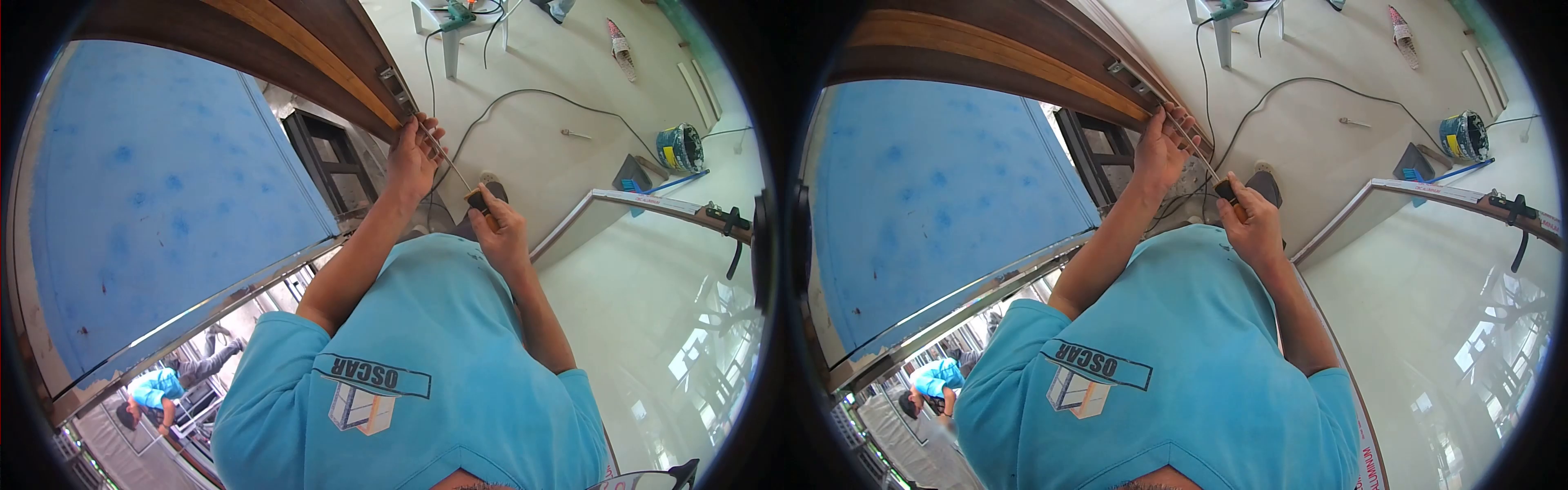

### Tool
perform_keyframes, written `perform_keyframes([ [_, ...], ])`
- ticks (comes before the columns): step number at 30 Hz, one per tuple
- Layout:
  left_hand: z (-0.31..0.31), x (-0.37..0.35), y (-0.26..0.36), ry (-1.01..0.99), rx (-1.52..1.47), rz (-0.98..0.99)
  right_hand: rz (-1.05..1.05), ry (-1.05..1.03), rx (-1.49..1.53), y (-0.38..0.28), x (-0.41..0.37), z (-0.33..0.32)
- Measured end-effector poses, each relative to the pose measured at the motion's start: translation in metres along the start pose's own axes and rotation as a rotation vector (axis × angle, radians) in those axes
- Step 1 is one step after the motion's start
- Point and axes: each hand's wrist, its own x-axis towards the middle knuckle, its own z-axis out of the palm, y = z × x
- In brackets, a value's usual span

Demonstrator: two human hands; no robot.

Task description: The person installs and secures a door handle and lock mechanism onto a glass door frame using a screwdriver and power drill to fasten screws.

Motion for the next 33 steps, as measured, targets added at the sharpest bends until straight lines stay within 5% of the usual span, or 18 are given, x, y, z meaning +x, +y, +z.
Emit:
perform_keyframes([
  [10,0.006,0.0,0.0,0.045,-0.081,-0.04,0.056,-0.014,0.045,0.001,-0.001,0.004],
  [13,0.007,0.0,0.001,0.024,-0.122,-0.041,0.277,-0.081,0.258,0.009,-0.002,0.002],
  [15,0.006,-0.001,0.004,0.012,-0.149,-0.034,0.673,-0.253,0.964,0.002,0.006,-0.009],
  [22,0.001,0.013,0.004,-0.08,-0.382,-0.066,0.814,-0.539,1.77,0.023,0.004,-0.003],
  [24,0.006,0.013,0.006,-0.061,-0.402,-0.076,0.231,-0.073,0.417,0.009,-0.004,0.004],
  [31,0.008,0.01,0.003,-0.047,-0.39,-0.024,-0.217,0.132,-0.225,0.012,0.002,0.001],
  [33,0.011,0.01,0.003,-0.03,-0.36,-0.043,0.733,-0.308,1.274,0.02,0.005,-0.016],
])
